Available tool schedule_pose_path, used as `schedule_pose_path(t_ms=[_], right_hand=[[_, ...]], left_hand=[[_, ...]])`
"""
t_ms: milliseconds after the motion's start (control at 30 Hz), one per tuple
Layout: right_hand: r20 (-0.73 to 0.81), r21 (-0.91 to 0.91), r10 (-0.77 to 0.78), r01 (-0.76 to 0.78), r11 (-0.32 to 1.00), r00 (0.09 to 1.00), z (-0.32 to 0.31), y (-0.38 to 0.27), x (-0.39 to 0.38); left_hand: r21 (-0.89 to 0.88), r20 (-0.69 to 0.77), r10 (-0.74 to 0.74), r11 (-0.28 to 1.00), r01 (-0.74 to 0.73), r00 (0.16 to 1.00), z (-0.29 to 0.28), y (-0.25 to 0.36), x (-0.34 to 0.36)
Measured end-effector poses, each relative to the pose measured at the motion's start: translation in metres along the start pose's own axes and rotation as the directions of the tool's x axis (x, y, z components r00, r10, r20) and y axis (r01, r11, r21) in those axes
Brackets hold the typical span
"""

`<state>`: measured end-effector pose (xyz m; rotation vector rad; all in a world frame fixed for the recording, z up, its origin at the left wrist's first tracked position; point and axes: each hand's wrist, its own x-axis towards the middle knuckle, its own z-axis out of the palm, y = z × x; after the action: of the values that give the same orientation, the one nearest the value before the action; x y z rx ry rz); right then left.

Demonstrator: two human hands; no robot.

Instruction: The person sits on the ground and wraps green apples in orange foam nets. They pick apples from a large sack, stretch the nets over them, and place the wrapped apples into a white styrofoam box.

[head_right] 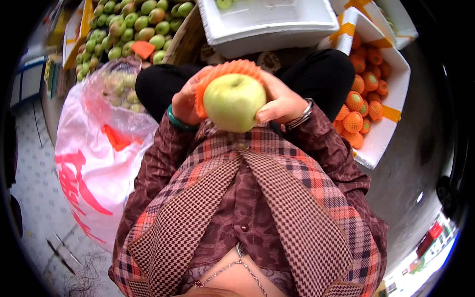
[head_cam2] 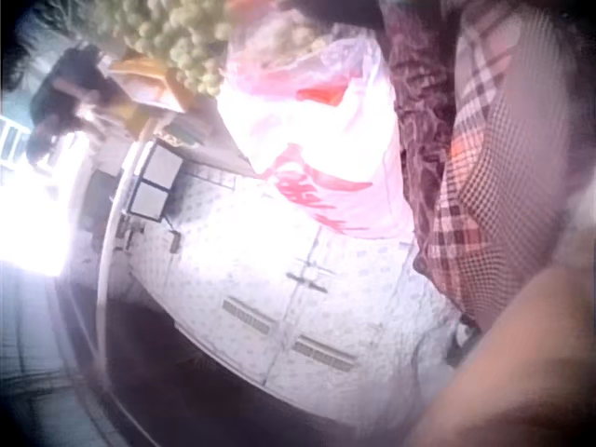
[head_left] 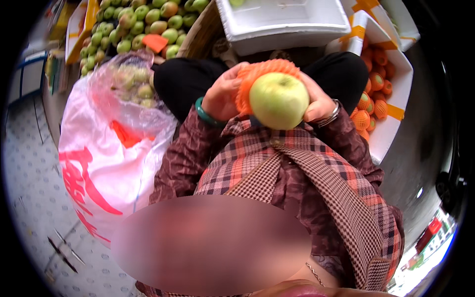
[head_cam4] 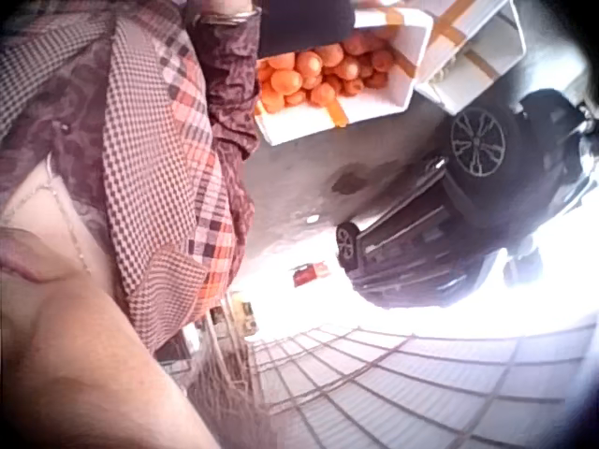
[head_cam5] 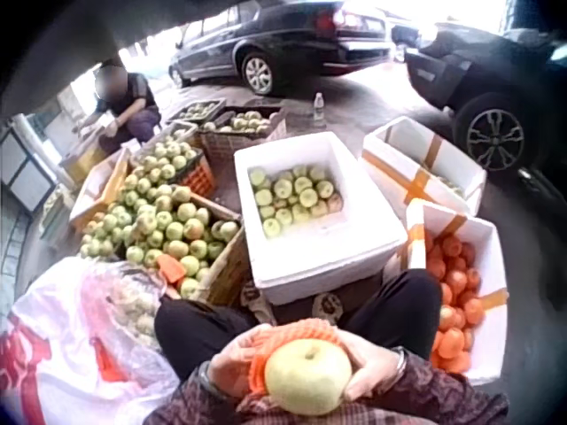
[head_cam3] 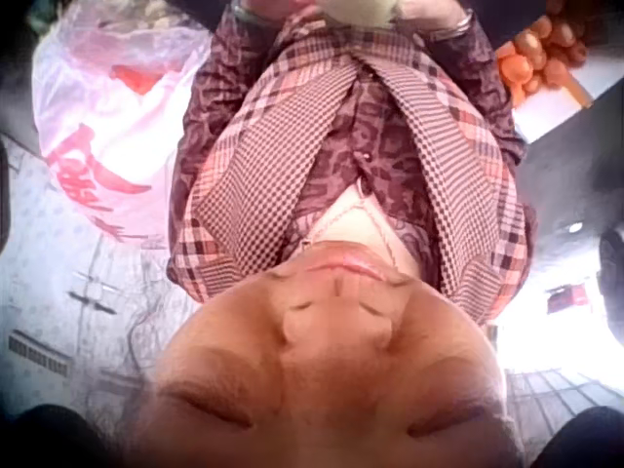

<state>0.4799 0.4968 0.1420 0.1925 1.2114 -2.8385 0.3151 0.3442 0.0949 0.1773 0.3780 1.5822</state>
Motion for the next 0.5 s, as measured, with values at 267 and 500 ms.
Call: schedule_pose_path(t_ms=[267, 500], right_hand=[[-0.254, -0.358, -0.215, 0.115, 0.927, 0.943, 0.004, 0.005, 0.015], [-0.372, -0.504, -0.437, 0.217, 0.836, 0.819, -0.001, 0.015, 0.021]], left_hand=[[0.719, -0.19, 0.517, 0.652, -0.24, 0.835, 0.028, 0.003, 0.001], [0.952, 0.114, 0.581, 0.169, -0.256, 0.806, 0.05, -0.028, -0.004]])
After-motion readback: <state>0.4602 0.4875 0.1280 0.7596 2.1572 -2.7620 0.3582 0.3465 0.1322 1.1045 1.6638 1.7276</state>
